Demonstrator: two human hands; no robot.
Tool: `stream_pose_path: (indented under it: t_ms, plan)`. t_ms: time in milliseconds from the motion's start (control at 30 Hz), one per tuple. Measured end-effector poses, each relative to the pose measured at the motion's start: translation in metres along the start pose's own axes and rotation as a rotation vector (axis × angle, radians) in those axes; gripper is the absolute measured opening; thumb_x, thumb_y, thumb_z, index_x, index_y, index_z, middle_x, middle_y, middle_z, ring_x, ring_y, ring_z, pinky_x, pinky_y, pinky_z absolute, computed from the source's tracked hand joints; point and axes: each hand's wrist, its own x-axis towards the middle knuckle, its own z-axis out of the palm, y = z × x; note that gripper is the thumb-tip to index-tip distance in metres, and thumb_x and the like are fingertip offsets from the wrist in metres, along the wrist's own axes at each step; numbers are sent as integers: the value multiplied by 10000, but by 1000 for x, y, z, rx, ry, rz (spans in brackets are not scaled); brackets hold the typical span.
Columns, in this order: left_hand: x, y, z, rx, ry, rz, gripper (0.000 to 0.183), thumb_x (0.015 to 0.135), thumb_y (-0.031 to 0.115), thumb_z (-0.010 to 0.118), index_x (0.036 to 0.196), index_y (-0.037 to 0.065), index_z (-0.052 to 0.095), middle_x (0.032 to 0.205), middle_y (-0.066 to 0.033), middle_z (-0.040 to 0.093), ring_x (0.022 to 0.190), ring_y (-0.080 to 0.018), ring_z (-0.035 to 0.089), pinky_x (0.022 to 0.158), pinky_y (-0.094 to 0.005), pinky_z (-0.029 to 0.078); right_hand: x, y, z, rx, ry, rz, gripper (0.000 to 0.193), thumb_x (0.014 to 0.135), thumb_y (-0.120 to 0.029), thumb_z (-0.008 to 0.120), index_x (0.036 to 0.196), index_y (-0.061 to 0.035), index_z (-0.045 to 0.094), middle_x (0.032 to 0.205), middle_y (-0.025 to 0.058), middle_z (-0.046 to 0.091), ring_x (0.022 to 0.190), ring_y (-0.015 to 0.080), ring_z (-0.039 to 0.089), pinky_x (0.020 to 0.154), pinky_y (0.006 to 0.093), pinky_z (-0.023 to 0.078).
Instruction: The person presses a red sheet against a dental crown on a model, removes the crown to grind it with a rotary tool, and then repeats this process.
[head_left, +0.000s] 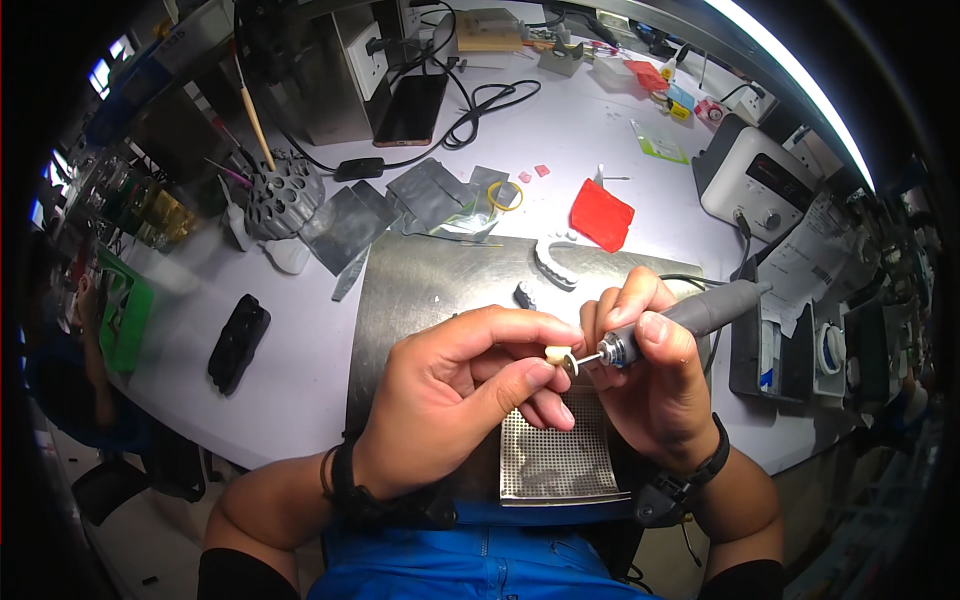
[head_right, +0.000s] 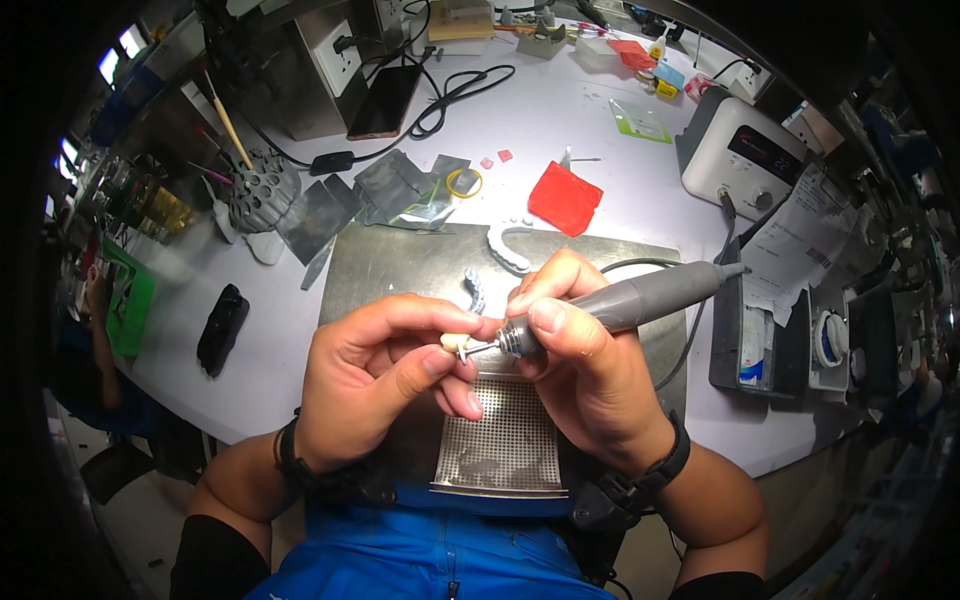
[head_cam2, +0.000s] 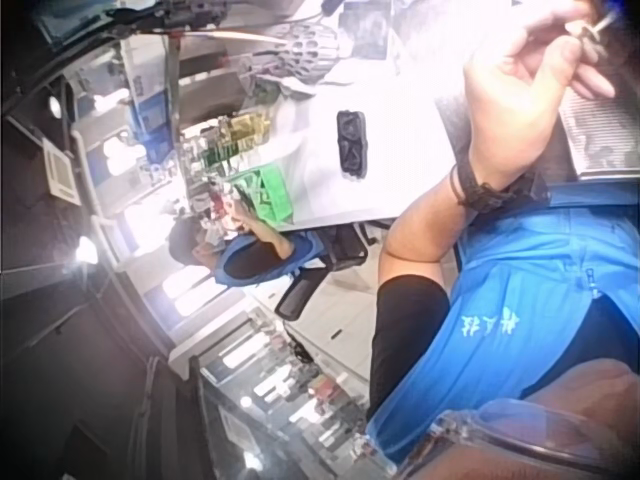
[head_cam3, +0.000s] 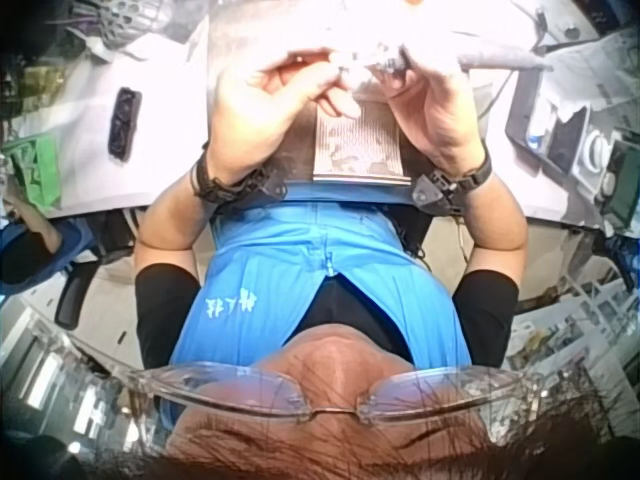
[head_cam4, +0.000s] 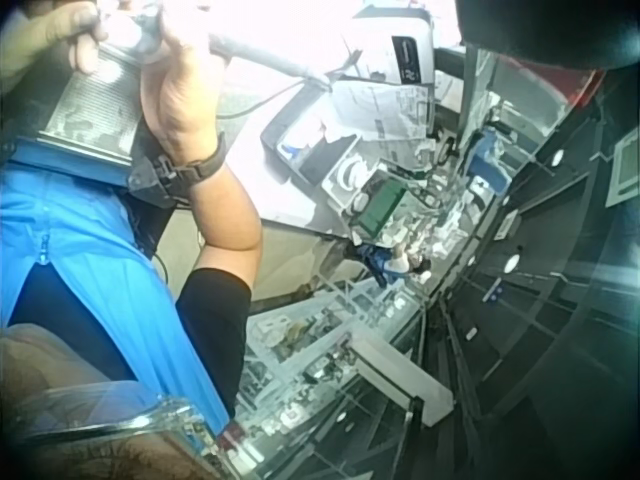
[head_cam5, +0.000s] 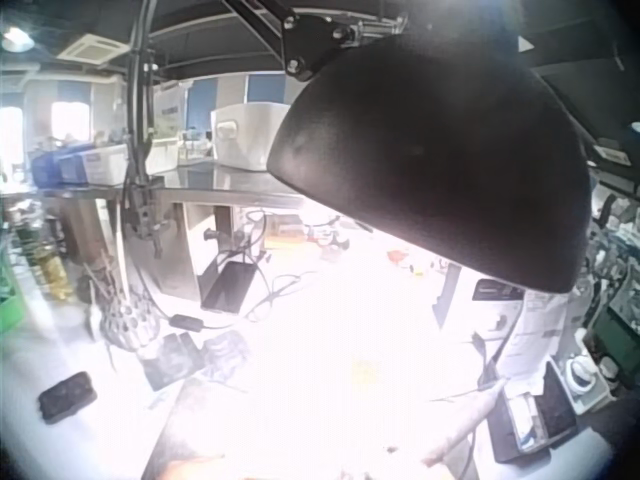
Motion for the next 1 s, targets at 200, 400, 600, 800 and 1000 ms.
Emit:
stream_pose_path:
  t_ms: [200,400,600,800,1000]
  plan:
    - [-1,-1,0,-22,7,-16,283,1117,5,585,1383,-89,605,1373,-253,704,952,-234,795,875,-335,666,0,-1,2,-107,27,24,251,1013,-319,718,1038,-93,613,791,19,546,723,116,467,657,282,404]
    - [0,1,1,-23,8,-23,284,1116,5,587,1383,-91,604,1382,-258,699,956,-235,794,873,-338,666,0,0,-1,-18,15,17,183,990,-214,734,1023,-64,634,908,40,646,756,82,557,734,246,480]
    - [0,0,2,-112,11,-34,308,1091,-43,608,1397,-73,638,1129,-137,702,976,-208,784,896,-297,629,0,-3,0,-14,33,22,176,990,-221,719,1013,-71,630,918,38,633,745,80,541,737,244,471]
    - [0,-2,2,49,63,94,228,1076,-38,623,1299,-76,647,1042,-139,695,872,-211,773,816,-326,644,7,-34,-8,-101,182,96,181,1041,-263,650,988,-98,595,813,-34,526,646,39,445,595,259,389]
    - [2,-6,-4,74,28,185,133,1084,-14,622,1199,-42,682,1036,-140,677,771,-161,725,739,-279,602,22,-60,-18,-454,374,278,218,1051,-280,731,1105,-87,644,771,-107,489,579,-21,397,521,207,314]
